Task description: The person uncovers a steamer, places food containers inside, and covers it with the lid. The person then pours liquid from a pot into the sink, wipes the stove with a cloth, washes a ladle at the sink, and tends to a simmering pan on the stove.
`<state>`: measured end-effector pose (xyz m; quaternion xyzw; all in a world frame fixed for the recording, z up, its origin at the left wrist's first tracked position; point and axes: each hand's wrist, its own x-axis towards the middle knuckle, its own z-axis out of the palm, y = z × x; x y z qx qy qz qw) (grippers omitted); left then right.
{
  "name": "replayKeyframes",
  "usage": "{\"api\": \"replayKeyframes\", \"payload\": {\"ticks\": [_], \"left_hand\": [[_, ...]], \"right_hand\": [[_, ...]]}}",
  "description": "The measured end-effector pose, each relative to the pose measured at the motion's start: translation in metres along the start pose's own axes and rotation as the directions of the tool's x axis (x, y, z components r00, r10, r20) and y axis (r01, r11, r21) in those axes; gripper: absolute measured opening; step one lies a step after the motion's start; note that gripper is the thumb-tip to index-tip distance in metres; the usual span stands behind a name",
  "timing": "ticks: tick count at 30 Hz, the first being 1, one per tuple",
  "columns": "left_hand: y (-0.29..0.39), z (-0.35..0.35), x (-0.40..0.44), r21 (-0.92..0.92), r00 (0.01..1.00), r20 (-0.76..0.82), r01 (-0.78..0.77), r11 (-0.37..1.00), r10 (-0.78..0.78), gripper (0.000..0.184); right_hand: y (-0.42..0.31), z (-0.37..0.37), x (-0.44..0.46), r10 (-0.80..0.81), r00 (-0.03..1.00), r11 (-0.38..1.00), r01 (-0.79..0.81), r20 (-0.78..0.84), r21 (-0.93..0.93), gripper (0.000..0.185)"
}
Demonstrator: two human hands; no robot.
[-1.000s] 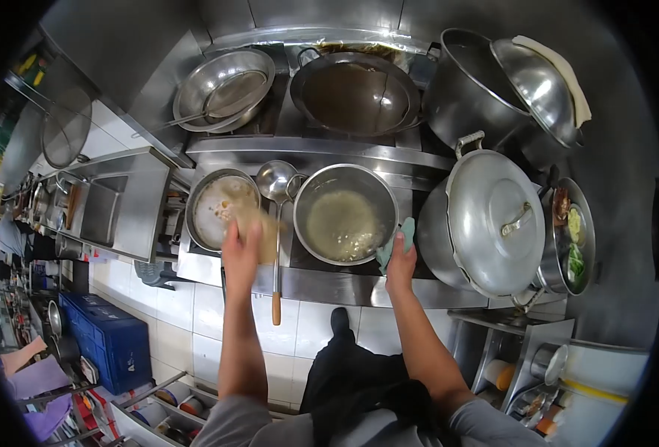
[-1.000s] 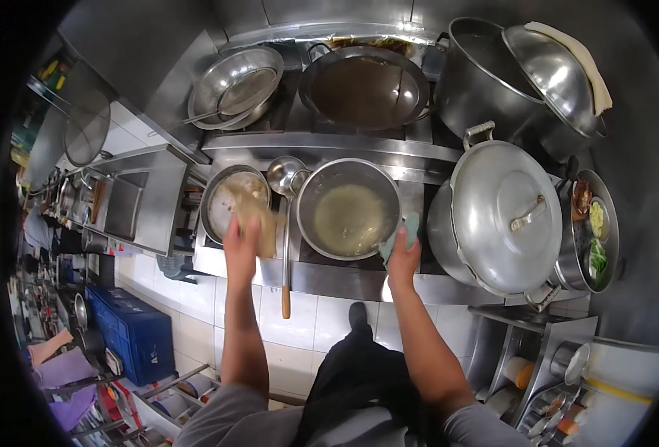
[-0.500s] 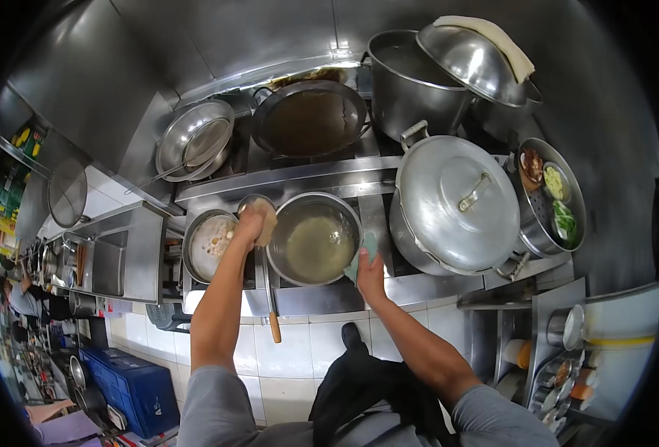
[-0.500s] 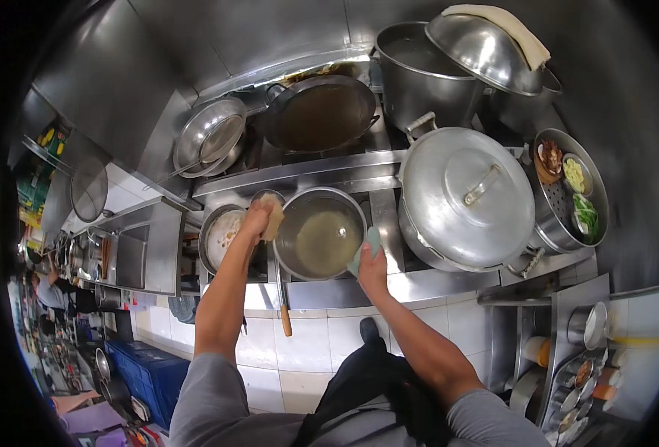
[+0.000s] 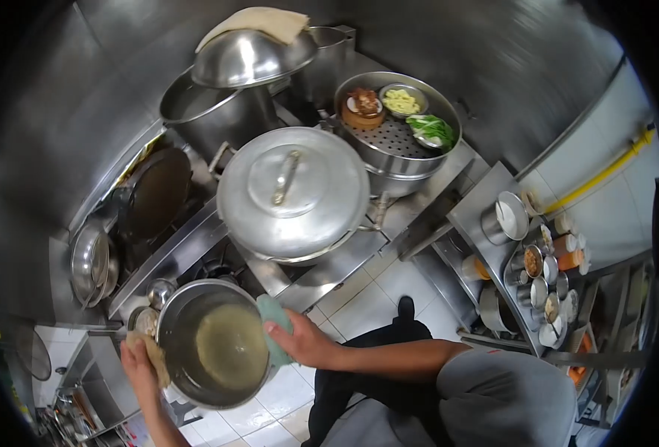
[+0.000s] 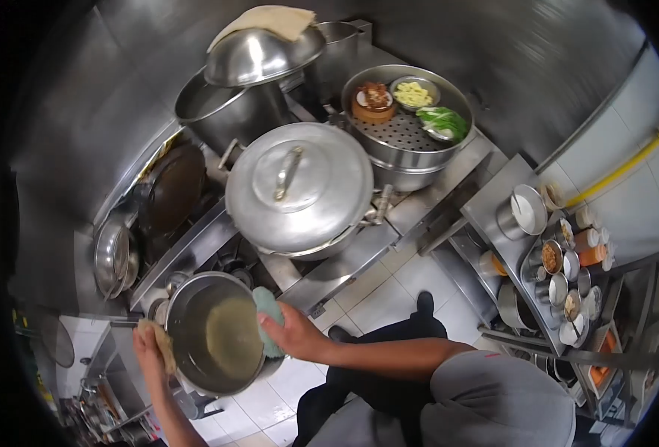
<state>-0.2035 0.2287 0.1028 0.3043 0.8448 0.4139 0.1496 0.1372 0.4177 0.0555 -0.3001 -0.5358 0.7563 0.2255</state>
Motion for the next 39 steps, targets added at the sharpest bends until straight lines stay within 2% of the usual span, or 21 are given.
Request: {"api": "replayKeyframes", "payload": {"ticks": [2, 3, 5, 8, 10, 13, 14, 16, 18, 20, 22, 24, 25, 30, 37, 39], "left_hand": [[0.071, 0.016, -0.037, 0.002, 0.997, -0.070, -0.026, 1.000, 0.026, 0.032], [0.087, 0.020, -0.045, 0.011, 0.996, -0.078, -0.032, 0.999, 0.033, 0.032], [0.122, 0.034, -0.067, -0.112, 0.998, -0.054, -0.030, 0.993, 0.024, 0.022], [0.194, 0.077, -0.100, -0.183, 0.996, -0.077, 0.024, 0.983, -0.039, 0.020], [0.232, 0.105, -0.112, -0.159, 0.998, -0.040, 0.032, 0.987, -0.039, 0.018], [0.275, 0.157, -0.119, -0.328, 0.994, 0.026, 0.113, 0.938, -0.111, 0.017], [0.285, 0.174, -0.118, -0.334, 0.996, 0.016, 0.088, 0.939, -0.088, 0.017], [0.309, 0.209, -0.116, -0.396, 0.990, 0.080, 0.135, 0.908, -0.113, 0.016], [0.327, 0.237, -0.108, -0.336, 0.987, 0.121, 0.138, 0.932, -0.103, 0.017], [0.350, 0.272, -0.100, -0.373, 0.984, 0.140, 0.154, 0.915, -0.108, 0.015], [0.369, 0.301, -0.088, -0.319, 0.976, 0.190, 0.166, 0.933, -0.109, 0.014], [0.392, 0.330, -0.078, -0.289, 0.969, 0.220, 0.176, 0.941, -0.113, 0.015], [0.402, 0.342, -0.073, -0.266, 0.958, 0.261, 0.188, 0.946, -0.117, 0.017], [0.409, 0.382, -0.039, -0.167, 0.946, 0.297, 0.188, 0.968, -0.133, 0.019], [0.428, 0.412, -0.009, -0.062, 0.897, 0.362, 0.295, 0.954, -0.254, 0.020], [0.442, 0.420, -0.007, -0.110, 0.860, 0.392, 0.396, 0.912, -0.327, 0.023]], "right_hand": [[-0.033, -0.028, -0.023, -0.041, 0.999, 0.999, 0.041, 0.030, 0.006, 0.036], [-0.048, -0.044, -0.033, -0.071, 0.995, 0.997, 0.071, 0.071, 0.002, 0.037], [-0.076, -0.081, -0.047, -0.100, 0.990, 0.995, 0.097, 0.104, 0.031, 0.038], [-0.115, -0.146, -0.065, -0.149, 0.974, 0.988, 0.140, 0.170, 0.067, 0.039], [-0.139, -0.190, -0.076, -0.186, 0.962, 0.982, 0.172, 0.202, 0.084, 0.039], [-0.165, -0.253, -0.091, -0.172, 0.970, 0.979, 0.150, 0.169, 0.137, 0.038], [-0.174, -0.274, -0.094, -0.175, 0.968, 0.978, 0.150, 0.178, 0.145, 0.038], [-0.190, -0.316, -0.100, -0.126, 0.979, 0.988, 0.110, 0.161, 0.105, 0.035], [-0.199, -0.352, -0.102, -0.122, 0.986, 0.979, 0.100, 0.118, 0.180, 0.032], [-0.193, -0.385, -0.099, -0.089, 0.995, 0.979, 0.079, 0.048, 0.189, 0.030], [-0.189, -0.415, -0.094, -0.107, 0.994, 0.978, 0.100, 0.032, 0.184, 0.028], [-0.186, -0.436, -0.088, -0.065, 0.990, 0.950, 0.100, -0.128, 0.295, 0.026], [-0.185, -0.445, -0.085, -0.019, 0.991, 0.922, 0.070, -0.134, 0.381, 0.024], [-0.179, -0.484, -0.063, 0.010, 0.992, 0.898, 0.048, -0.129, 0.438, 0.022], [-0.184, -0.518, -0.027, 0.151, 0.981, 0.857, -0.069, -0.121, 0.510, 0.026], [-0.184, -0.526, -0.017, 0.190, 0.977, 0.835, -0.110, -0.095, 0.540, 0.027]]}}
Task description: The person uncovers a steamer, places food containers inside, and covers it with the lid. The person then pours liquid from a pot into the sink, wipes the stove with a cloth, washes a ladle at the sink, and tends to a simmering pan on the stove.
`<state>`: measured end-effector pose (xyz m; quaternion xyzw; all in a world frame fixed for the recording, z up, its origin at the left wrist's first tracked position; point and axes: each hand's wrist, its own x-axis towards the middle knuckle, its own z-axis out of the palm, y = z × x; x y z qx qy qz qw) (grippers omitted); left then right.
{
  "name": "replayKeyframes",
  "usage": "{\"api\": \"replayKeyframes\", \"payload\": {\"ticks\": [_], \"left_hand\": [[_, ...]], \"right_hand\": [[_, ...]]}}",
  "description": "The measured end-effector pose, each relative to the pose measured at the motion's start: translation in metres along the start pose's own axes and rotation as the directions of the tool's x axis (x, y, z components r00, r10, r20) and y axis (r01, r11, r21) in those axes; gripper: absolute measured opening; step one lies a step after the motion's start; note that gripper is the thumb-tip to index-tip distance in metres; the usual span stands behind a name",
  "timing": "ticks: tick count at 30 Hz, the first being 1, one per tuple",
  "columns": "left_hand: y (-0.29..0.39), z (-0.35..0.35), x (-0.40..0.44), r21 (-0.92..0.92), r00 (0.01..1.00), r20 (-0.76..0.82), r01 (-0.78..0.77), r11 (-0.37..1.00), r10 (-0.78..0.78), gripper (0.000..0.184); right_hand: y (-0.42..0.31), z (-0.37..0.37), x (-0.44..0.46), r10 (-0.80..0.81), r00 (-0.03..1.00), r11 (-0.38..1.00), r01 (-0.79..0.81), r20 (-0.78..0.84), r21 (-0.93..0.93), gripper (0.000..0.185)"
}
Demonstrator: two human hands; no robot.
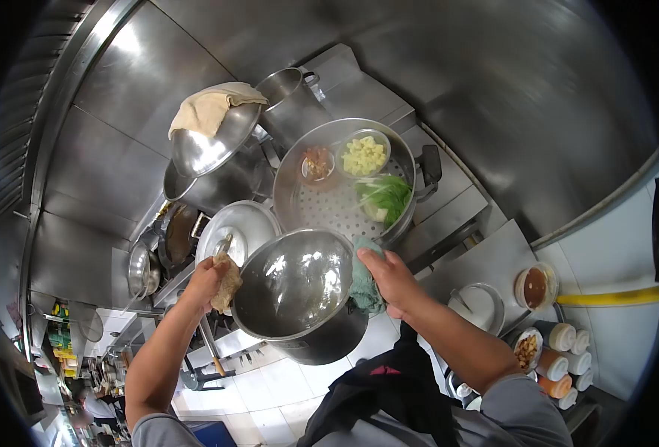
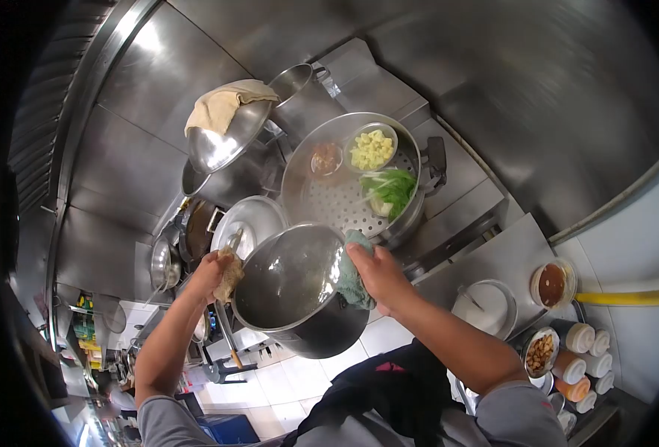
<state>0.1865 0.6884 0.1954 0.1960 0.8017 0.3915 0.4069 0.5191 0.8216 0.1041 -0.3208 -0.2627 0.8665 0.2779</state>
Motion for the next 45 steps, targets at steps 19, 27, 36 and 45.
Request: {"api": "replayKeyframes", "payload": {"ticks": [19, 27, 36, 45], "left_hand": [[0.008, -0.003, 0.041, 0.006, 0.978, 0.037, 0.204, 0.979, -0.204, 0.021], [0.010, -0.009, 0.045, -0.029, 0.973, 0.085, 0.216, 0.976, -0.213, 0.022], [0.030, -0.002, 0.045, -0.031, 0.961, 0.090, 0.265, 0.964, -0.261, 0.017], [0.035, -0.003, 0.056, 0.052, 0.941, 0.076, 0.328, 0.943, -0.331, 0.021]], "right_hand": [[-0.041, -0.002, 0.053, 0.301, 0.952, 0.953, -0.302, 0.050, 0.013, 0.030], [-0.048, 0.002, 0.062, 0.372, 0.927, 0.926, -0.375, 0.049, 0.043, 0.031], [-0.052, 0.002, 0.069, 0.414, 0.910, 0.904, -0.415, 0.037, 0.105, 0.030], [-0.042, -0.001, 0.074, 0.406, 0.912, 0.888, -0.409, 0.059, 0.209, 0.027]]}}
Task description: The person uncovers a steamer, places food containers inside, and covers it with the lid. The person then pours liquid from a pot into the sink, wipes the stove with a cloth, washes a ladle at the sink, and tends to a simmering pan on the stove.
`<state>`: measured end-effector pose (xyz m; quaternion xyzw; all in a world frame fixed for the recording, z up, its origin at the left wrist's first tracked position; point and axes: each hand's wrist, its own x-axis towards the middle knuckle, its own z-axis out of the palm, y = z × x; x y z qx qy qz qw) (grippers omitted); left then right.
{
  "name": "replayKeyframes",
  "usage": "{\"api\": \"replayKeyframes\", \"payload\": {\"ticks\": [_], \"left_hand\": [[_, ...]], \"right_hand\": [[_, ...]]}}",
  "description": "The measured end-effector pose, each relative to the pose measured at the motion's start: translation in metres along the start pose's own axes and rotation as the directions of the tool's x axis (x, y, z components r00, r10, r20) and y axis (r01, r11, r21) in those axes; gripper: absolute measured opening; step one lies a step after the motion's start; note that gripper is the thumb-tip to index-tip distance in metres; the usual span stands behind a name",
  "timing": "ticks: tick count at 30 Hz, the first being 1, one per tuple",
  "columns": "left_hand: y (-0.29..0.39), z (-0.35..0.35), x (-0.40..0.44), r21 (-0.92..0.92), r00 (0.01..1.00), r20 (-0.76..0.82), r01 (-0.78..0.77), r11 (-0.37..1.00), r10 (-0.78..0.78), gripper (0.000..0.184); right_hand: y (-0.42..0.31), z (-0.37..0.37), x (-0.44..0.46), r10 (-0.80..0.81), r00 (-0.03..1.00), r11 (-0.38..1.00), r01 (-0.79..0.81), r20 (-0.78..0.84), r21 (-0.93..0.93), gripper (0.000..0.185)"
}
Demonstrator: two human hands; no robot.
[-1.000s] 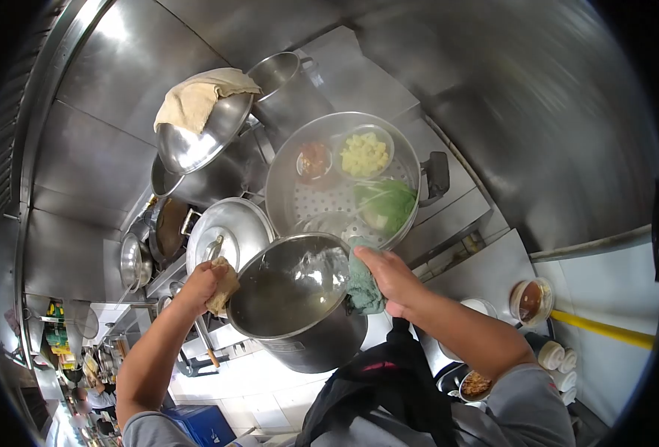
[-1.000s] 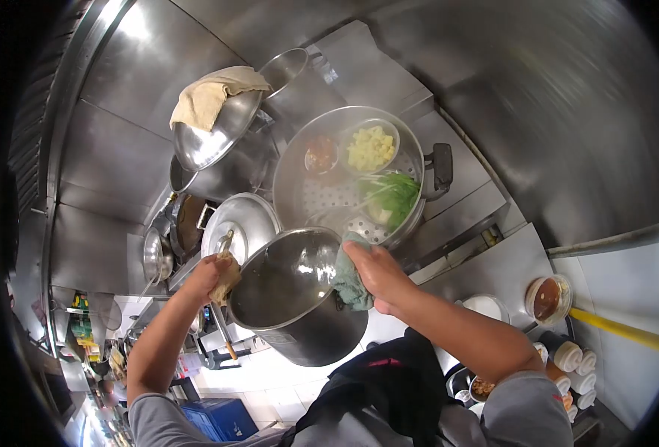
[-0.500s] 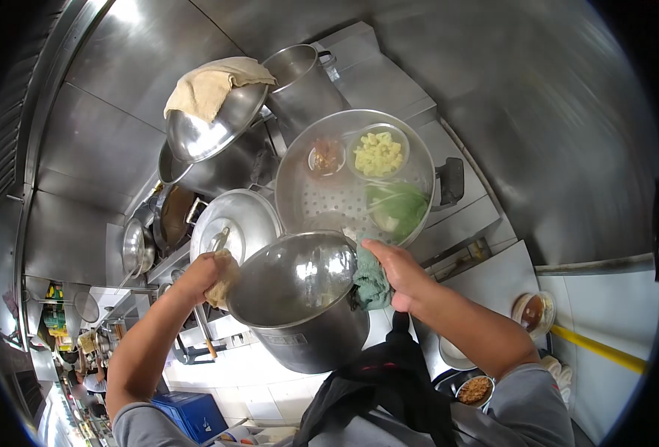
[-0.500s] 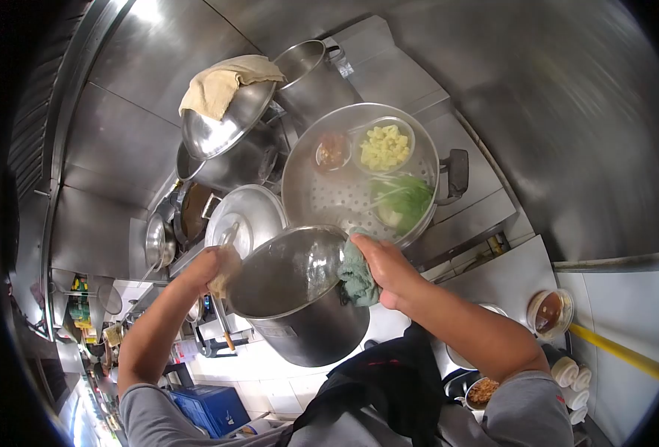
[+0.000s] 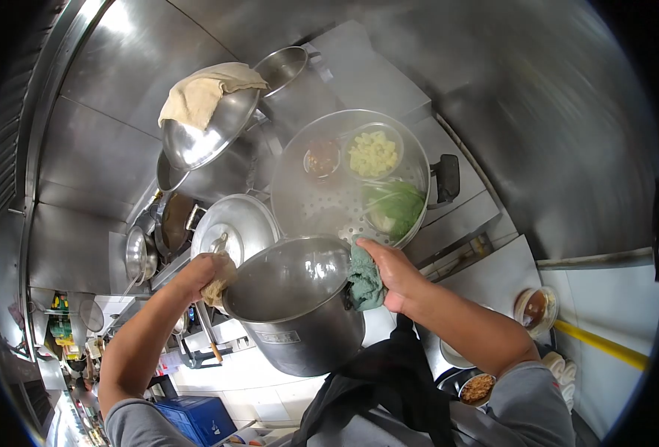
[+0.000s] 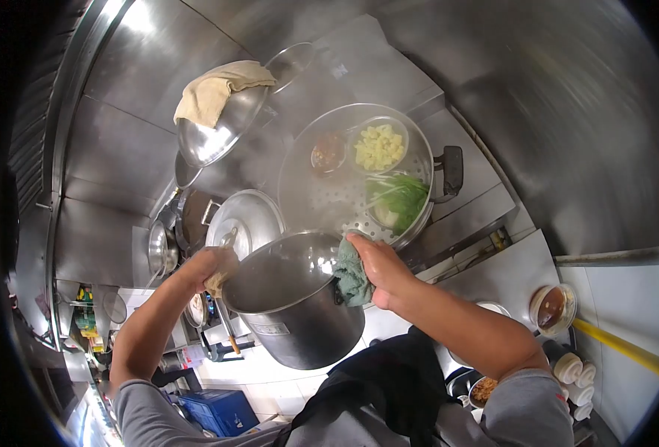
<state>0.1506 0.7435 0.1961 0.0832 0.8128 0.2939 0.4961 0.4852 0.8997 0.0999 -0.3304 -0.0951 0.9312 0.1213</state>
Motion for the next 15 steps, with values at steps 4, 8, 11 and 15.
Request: {"api": "replayKeyframes", "payload": {"ticks": [4, 8, 11, 15], "left_hand": [[0.001, -0.006, 0.008, 0.021, 0.999, 0.027, 0.046, 0.999, -0.047, 0.022], [0.000, -0.007, 0.014, -0.044, 0.998, 0.049, 0.041, 0.998, -0.039, 0.019], [-0.001, -0.013, 0.022, -0.094, 0.996, 0.079, 0.043, 0.995, -0.036, 0.017], [0.006, -0.009, 0.023, -0.009, 0.991, -0.014, 0.131, 0.991, -0.131, 0.017]], "right_hand": [[0.001, -0.001, -0.001, 0.018, 0.999, 1.000, -0.017, -0.037, 0.012, 0.026], [0.002, 0.000, -0.004, 0.032, 0.998, 0.999, -0.030, -0.046, 0.028, 0.025], [0.006, -0.007, 0.003, 0.026, 0.999, 0.997, -0.024, -0.021, 0.071, 0.024], [0.005, -0.006, 0.005, 0.042, 0.999, 0.996, -0.040, -0.021, 0.077, 0.024]]}}
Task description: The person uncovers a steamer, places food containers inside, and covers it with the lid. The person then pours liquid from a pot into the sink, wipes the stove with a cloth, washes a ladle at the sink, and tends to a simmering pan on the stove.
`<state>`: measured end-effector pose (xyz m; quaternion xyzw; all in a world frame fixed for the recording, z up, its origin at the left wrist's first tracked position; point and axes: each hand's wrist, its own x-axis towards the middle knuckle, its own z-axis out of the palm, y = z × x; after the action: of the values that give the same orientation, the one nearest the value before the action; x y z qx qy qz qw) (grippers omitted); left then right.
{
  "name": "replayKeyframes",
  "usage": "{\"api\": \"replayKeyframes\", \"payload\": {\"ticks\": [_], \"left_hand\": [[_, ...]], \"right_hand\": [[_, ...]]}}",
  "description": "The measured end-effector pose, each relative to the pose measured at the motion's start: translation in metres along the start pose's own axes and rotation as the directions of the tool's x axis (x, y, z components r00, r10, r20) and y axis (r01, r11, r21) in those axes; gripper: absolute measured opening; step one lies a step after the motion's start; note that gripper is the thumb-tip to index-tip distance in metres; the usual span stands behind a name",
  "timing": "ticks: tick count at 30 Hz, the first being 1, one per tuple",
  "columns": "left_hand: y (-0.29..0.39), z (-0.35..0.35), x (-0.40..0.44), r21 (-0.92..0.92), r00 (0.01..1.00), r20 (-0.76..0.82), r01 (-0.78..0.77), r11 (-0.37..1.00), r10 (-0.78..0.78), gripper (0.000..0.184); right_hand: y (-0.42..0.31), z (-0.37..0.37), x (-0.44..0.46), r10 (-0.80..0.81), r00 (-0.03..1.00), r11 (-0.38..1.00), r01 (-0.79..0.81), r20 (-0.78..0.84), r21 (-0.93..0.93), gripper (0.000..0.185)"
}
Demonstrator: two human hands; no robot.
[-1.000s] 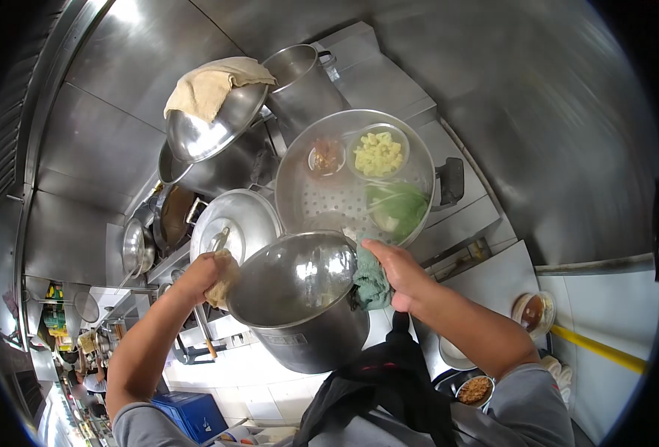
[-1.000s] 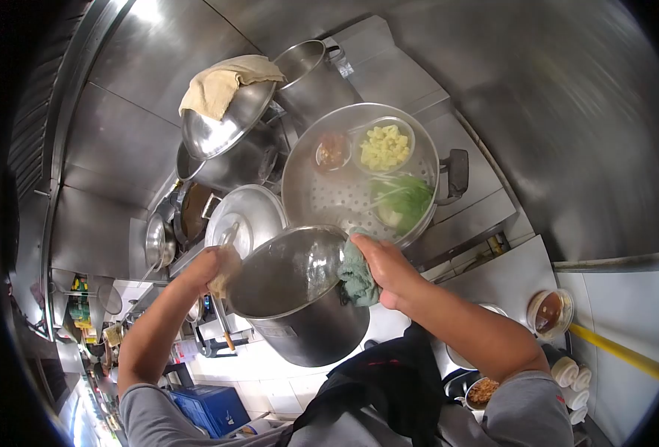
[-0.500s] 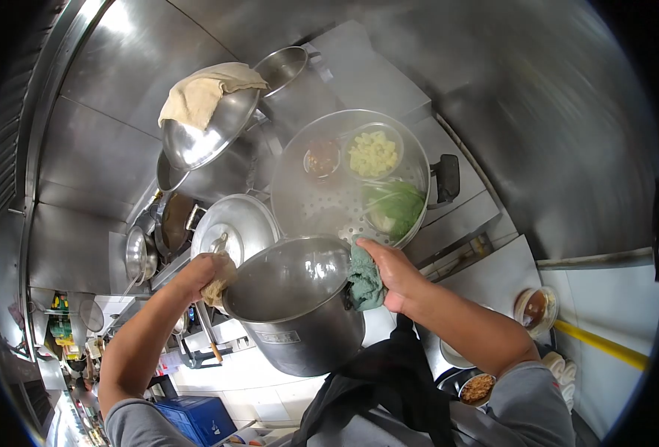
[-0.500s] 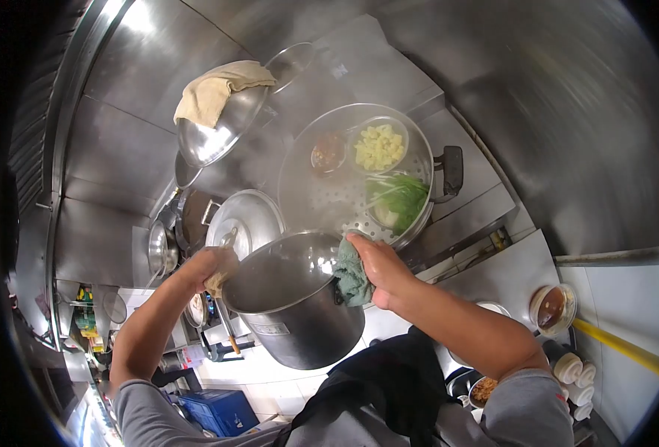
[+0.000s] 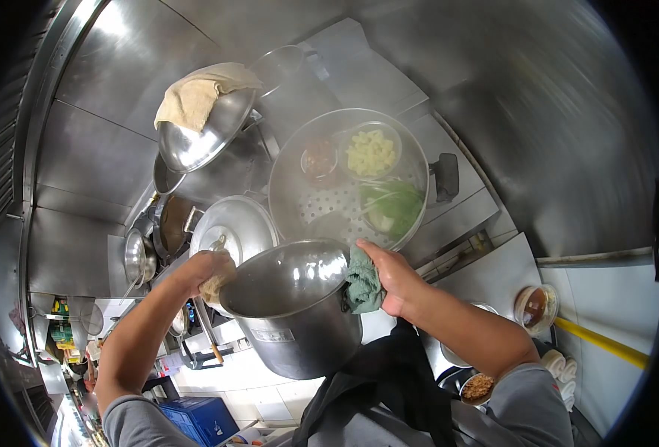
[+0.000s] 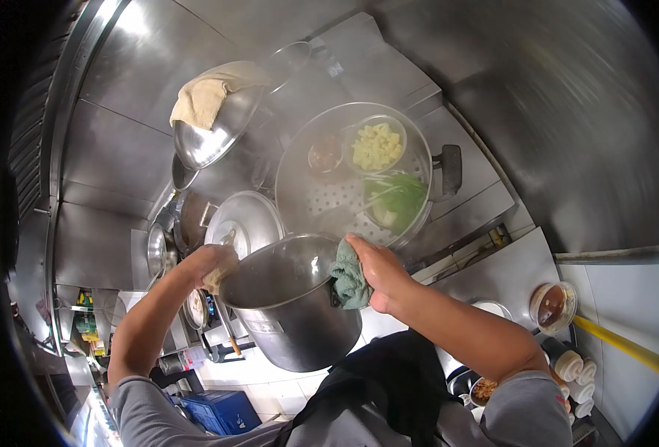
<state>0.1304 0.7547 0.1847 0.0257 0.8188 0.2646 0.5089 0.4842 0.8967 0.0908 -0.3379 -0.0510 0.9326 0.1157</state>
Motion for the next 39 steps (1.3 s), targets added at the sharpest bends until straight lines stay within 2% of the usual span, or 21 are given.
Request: {"api": "replayKeyframes", "payload": {"ticks": [6, 10, 13, 15, 16, 18, 20, 22, 24, 26, 29, 31, 32, 37, 39], "left_hand": [[0.002, -0.001, 0.002, -0.034, 0.997, 0.079, -0.010, 0.999, 0.013, 0.019], [0.009, 0.006, -0.005, 0.016, 0.999, 0.035, 0.023, 1.000, -0.023, 0.019], [0.008, 0.018, -0.013, 0.069, 0.999, 0.024, -0.027, 0.997, 0.025, 0.019], [0.000, 0.026, -0.024, 0.051, 0.983, 0.003, -0.181, 0.982, 0.181, 0.019], [-0.004, 0.027, -0.025, 0.054, 0.984, 0.009, -0.176, 0.983, 0.176, 0.019], [-0.011, 0.029, -0.027, 0.094, 0.957, 0.019, -0.290, 0.952, 0.290, 0.020], [-0.018, 0.025, -0.024, 0.082, 0.948, 0.050, -0.318, 0.945, 0.315, 0.020], [-0.022, 0.023, -0.023, 0.070, 0.934, 0.081, -0.352, 0.933, 0.347, 0.021], [-0.025, 0.028, -0.029, 0.064, 0.938, 0.013, -0.348, 0.936, 0.347, 0.022], [-0.028, 0.023, -0.027, 0.052, 0.929, 0.039, -0.370, 0.928, 0.368, 0.023], [-0.031, 0.020, -0.033, 0.041, 0.919, 0.037, -0.395, 0.918, 0.393, 0.024], [-0.030, 0.021, -0.041, 0.042, 0.917, 0.014, -0.400, 0.916, 0.400, 0.025], [-0.028, 0.019, -0.045, 0.069, 0.908, 0.053, -0.418, 0.906, 0.415, 0.024], [-0.026, 0.011, -0.051, 0.086, 0.897, 0.101, -0.439, 0.894, 0.430, 0.022], [-0.024, 0.005, -0.047, 0.071, 0.918, 0.128, -0.387, 0.919, 0.376, 0.021]], "right_hand": [[-0.002, 0.008, -0.008, 0.009, 1.000, 1.000, -0.010, -0.022, -0.027, 0.028], [0.000, 0.009, -0.020, -0.033, 0.999, 0.999, 0.033, -0.023, -0.012, 0.030], [0.012, 0.001, -0.032, -0.079, 0.993, 0.995, 0.075, -0.083, -0.060, 0.031], [0.023, -0.008, -0.039, -0.118, 0.985, 0.990, 0.107, -0.124, -0.092, 0.032], [0.028, -0.014, -0.041, -0.160, 0.981, 0.981, 0.146, -0.113, -0.129, 0.034], [0.033, -0.014, -0.049, -0.206, 0.973, 0.968, 0.187, -0.101, -0.170, 0.035], [0.037, -0.009, -0.061, -0.295, 0.953, 0.944, 0.278, -0.075, -0.181, 0.042], [0.043, -0.011, -0.068, -0.304, 0.950, 0.938, 0.287, -0.065, -0.195, 0.041], [0.050, -0.014, -0.077, -0.313, 0.948, 0.932, 0.295, -0.057, -0.210, 0.041], [0.056, -0.015, -0.084, -0.283, 0.958, 0.956, 0.277, -0.046, -0.097, 0.032], [0.066, -0.022, -0.091, -0.286, 0.958, 0.957, 0.286, 0.009, -0.040, 0.028], [0.074, -0.023, -0.095, -0.305, 0.951, 0.952, 0.306, 0.048, -0.019, 0.029], [0.077, -0.022, -0.097, -0.319, 0.944, 0.948, 0.319, 0.083, 0.004, 0.029], [0.086, -0.006, -0.106, -0.326, 0.942, 0.945, 0.326, 0.081, 0.009, 0.028], [0.088, -0.005, -0.102, -0.322, 0.943, 0.947, 0.322, 0.089, 0.015, 0.028]]}}
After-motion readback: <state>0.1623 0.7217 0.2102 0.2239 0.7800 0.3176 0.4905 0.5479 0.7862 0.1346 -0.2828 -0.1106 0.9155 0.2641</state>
